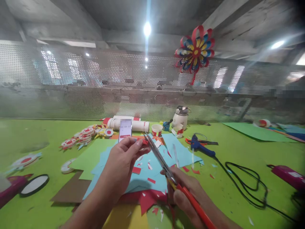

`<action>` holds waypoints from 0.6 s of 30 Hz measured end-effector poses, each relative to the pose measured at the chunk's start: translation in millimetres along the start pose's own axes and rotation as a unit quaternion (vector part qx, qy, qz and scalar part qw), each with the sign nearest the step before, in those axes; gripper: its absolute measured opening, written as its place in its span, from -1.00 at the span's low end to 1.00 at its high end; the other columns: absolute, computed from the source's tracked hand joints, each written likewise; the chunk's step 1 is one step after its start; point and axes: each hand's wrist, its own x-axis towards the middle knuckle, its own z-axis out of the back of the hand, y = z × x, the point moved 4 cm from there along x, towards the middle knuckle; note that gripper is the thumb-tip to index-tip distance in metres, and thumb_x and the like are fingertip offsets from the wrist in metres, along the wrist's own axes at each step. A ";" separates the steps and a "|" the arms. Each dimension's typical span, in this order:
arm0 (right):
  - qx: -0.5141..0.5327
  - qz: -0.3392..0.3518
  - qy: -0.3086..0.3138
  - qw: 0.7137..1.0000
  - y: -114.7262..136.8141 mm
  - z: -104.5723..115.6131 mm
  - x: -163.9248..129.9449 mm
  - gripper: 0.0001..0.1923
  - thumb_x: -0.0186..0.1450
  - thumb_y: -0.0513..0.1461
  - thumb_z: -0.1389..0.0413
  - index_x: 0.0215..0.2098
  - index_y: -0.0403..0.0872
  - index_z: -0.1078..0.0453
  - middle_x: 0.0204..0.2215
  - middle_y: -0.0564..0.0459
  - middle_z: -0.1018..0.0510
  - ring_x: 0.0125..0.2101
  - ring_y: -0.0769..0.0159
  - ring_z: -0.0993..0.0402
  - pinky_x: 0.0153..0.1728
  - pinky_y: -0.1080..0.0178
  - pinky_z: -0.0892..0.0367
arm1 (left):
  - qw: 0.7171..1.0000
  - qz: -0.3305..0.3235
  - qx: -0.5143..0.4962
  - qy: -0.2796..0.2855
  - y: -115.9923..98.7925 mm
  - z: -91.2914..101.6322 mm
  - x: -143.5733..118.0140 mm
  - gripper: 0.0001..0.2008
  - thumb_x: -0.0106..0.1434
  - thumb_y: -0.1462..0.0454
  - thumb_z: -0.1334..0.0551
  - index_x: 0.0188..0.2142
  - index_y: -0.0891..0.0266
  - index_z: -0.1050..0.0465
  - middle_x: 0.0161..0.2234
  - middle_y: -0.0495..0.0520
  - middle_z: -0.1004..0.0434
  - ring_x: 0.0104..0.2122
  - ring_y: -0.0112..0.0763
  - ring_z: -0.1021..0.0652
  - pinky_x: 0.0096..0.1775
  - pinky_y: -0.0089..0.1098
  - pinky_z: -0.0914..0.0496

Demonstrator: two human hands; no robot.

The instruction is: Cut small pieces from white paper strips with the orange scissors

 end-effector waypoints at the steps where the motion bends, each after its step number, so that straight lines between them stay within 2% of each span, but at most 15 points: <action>1: -0.001 0.001 -0.003 1.000 0.2 0.0 0.2 -0.60 0.33 0.05 0.11 -0.10 -0.07 -0.27 -0.55 0.15 -0.27 -0.57 0.40 -0.16 -0.54 0.31 -0.09 | 1.000 0.001 0.002 0.001 -0.3 -0.3 -0.2 -0.86 0.07 0.26 -0.32 -0.43 0.30 -0.43 -0.38 0.09 -0.56 -0.32 -0.36 -0.55 -0.14 -0.31 -0.40; 6: -0.025 -0.016 -0.009 1.000 -1.6 -0.5 -0.9 -0.55 0.32 0.10 0.12 -0.14 -0.07 -0.29 -0.57 0.18 -0.23 -0.58 0.41 -0.14 -0.55 0.31 -0.06 | 1.000 -0.006 0.006 0.006 -1.5 -1.6 -0.5 -0.87 0.07 0.27 -0.32 -0.47 0.30 -0.42 -0.39 0.08 -0.56 -0.34 -0.37 -0.55 -0.13 -0.31 -0.39; 11: -0.024 -0.013 -0.018 0.999 0.1 -0.8 -1.0 -0.62 0.33 0.03 0.07 -0.10 -0.05 -0.30 -0.58 0.20 -0.20 -0.59 0.43 -0.10 -0.56 0.33 -0.04 | 1.000 -0.013 -0.001 0.009 0.5 -2.3 -0.1 -0.88 0.08 0.28 -0.32 -0.43 0.31 -0.44 -0.40 0.08 -0.57 -0.34 -0.36 -0.56 -0.12 -0.29 -0.39; 18: -0.001 -0.017 -0.034 0.999 2.0 -4.0 -0.4 -0.60 0.31 0.07 0.05 -0.13 -0.05 -0.31 -0.57 0.20 -0.19 -0.57 0.42 -0.09 -0.55 0.34 -0.03 | 0.999 -0.030 -0.003 0.022 6.2 -2.9 1.0 -0.85 0.13 0.25 -0.29 -0.37 0.32 -0.48 -0.34 0.12 -0.57 -0.28 -0.31 -0.56 -0.04 -0.18 -0.36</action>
